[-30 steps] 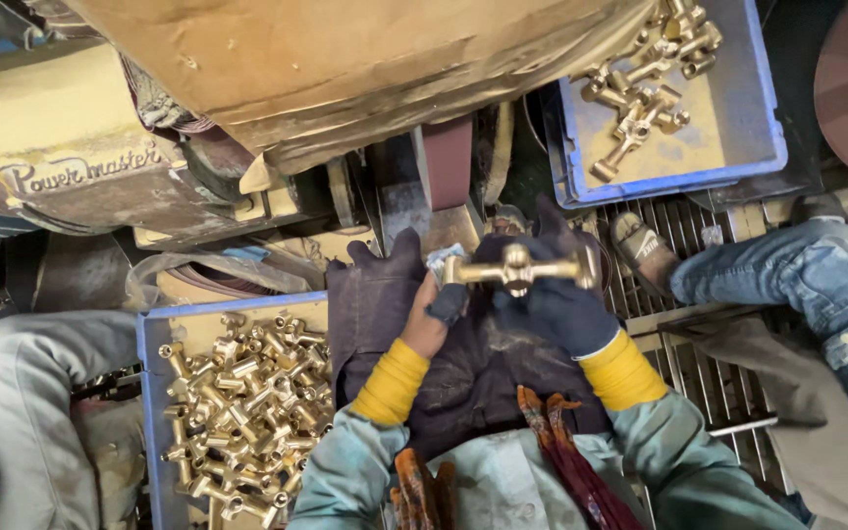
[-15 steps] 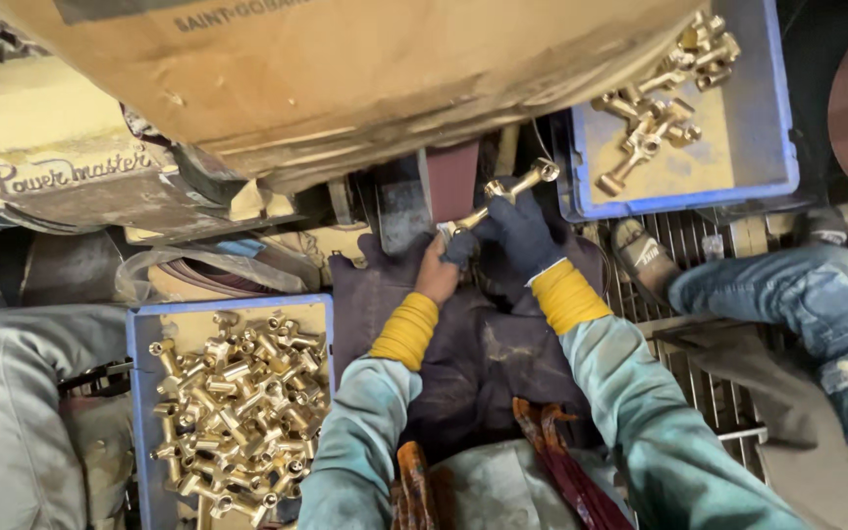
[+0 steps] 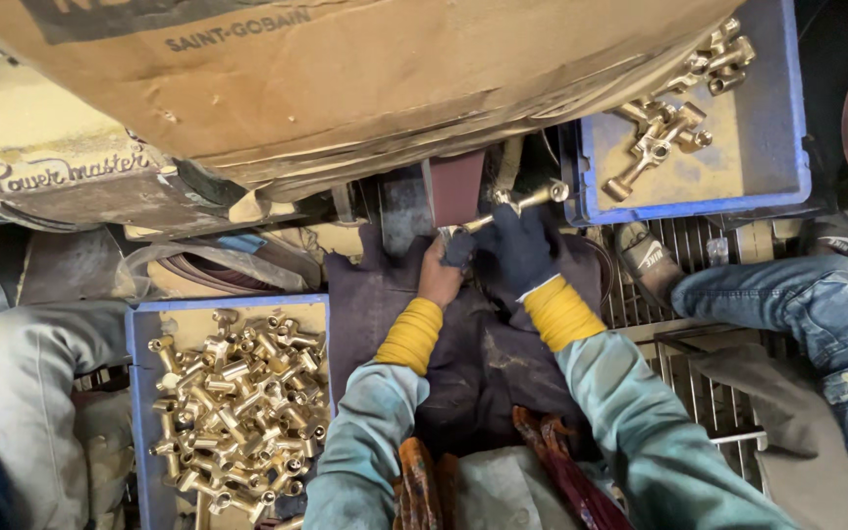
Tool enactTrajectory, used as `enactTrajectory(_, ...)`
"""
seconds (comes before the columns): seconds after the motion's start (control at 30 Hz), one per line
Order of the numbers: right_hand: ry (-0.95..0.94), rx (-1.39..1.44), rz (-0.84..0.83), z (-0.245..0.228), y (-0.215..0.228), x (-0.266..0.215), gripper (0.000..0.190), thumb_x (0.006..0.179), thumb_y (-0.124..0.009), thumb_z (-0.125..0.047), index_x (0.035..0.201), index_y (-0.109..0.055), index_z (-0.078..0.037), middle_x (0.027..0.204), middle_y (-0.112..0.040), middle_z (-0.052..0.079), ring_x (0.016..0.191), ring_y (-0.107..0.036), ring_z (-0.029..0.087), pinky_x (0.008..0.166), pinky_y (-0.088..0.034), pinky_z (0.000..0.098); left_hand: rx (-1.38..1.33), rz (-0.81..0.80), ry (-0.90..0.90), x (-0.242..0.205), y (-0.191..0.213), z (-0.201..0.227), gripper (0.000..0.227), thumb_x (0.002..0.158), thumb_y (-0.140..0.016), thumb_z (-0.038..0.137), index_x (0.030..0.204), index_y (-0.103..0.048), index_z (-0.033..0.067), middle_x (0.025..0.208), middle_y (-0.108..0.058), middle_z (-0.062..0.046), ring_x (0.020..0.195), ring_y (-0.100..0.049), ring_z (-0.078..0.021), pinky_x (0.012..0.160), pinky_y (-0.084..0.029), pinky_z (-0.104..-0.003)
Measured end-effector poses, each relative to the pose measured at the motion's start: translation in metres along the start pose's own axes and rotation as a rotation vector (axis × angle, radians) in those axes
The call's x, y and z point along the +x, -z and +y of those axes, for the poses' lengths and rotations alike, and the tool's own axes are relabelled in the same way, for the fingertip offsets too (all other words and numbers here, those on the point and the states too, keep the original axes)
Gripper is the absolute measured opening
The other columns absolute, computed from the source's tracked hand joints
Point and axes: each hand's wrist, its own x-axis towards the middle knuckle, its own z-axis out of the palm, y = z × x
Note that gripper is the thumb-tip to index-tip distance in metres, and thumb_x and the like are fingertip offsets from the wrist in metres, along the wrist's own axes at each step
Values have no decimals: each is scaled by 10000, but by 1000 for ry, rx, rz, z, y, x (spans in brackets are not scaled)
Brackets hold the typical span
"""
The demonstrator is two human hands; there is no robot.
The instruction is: The person sits on the floor and uses a belt sander to grind brass-colored metal parts. They pick each part from a blue bin, press it against the moving belt, rotate it to smooth multiple surfaces, and place the finished part into a second blue bin.
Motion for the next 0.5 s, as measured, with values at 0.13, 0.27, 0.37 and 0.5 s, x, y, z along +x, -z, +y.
enactTrajectory(0.13, 200, -507, -192, -4, 0, -9, 419, 683, -763, -25, 1055, -572, -56, 947, -677, 113, 882, -607, 382, 794, -472, 488, 119, 37, -35, 3, 5, 6, 260, 1026, -639, 328, 1020, -650, 68, 739, -581, 40, 613, -487, -59, 534, -394, -243)
enactTrajectory(0.27, 312, -368, -109, 2, -7, -17, 401, 719, -731, -51, 1092, -588, -82, 1045, -627, 186, 948, -602, 418, 781, -509, 469, 107, 9, -92, 2, 10, 6, 180, 985, -613, 212, 1085, -671, 74, 785, -617, 49, 633, -504, -51, 542, -401, -242)
enactTrajectory(0.37, 137, -54, -53, 18, -17, -27, 273, 960, -661, -54, 1198, -527, -50, 1175, -622, 159, 1068, -649, 368, 883, -539, 445, 100, 12, -74, 2, 15, -5, 238, 993, -641, 301, 1068, -664, 76, 758, -597, 49, 615, -482, -49, 534, -383, -237)
enactTrajectory(0.5, 88, -312, 29, 24, -25, -26, 312, 935, -755, -103, 1154, -552, -13, 1097, -631, 192, 993, -614, 396, 806, -510, 463, 113, 15, -75, 13, 18, -6, 244, 1022, -654, 290, 974, -642, 50, 747, -597, 38, 618, -495, -51, 540, -395, -241)
